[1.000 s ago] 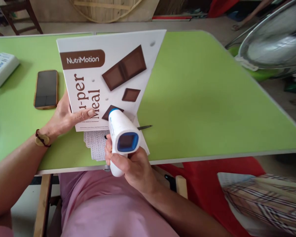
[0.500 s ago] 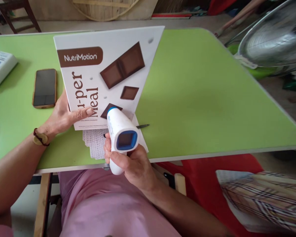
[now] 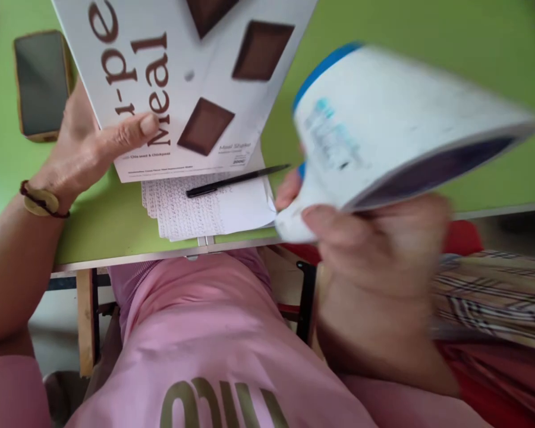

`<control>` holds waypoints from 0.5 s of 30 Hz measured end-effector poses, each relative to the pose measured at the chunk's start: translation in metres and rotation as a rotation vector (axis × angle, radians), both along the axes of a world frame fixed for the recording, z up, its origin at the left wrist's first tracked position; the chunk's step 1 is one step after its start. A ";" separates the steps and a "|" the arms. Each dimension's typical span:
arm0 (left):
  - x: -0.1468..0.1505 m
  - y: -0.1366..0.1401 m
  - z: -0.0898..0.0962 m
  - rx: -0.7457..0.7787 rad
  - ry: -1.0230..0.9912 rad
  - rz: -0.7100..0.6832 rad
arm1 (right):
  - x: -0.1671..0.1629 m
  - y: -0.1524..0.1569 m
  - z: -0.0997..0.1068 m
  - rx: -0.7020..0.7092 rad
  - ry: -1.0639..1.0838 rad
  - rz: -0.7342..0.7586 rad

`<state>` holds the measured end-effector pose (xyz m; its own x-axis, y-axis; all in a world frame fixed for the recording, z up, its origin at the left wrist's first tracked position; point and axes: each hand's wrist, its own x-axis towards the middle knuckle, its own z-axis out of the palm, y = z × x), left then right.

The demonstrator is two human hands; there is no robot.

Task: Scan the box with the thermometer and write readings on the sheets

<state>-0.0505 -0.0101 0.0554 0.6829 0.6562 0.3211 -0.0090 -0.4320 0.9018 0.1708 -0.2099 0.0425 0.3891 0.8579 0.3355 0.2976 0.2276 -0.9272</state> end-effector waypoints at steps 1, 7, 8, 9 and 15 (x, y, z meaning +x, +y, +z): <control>0.000 0.002 0.000 0.025 0.006 -0.019 | 0.009 0.002 0.003 -0.011 -0.144 -0.098; -0.001 0.013 0.001 0.150 0.053 -0.124 | 0.057 0.033 0.012 -0.414 -0.772 -0.184; -0.002 0.014 0.001 0.159 0.078 -0.118 | 0.063 0.039 0.009 -0.442 -0.829 -0.154; -0.002 0.014 0.000 0.160 0.091 -0.109 | 0.068 0.045 0.006 -0.456 -0.879 -0.122; -0.001 0.010 -0.002 0.106 -0.057 -0.104 | 0.084 0.066 -0.010 -0.441 -0.932 0.034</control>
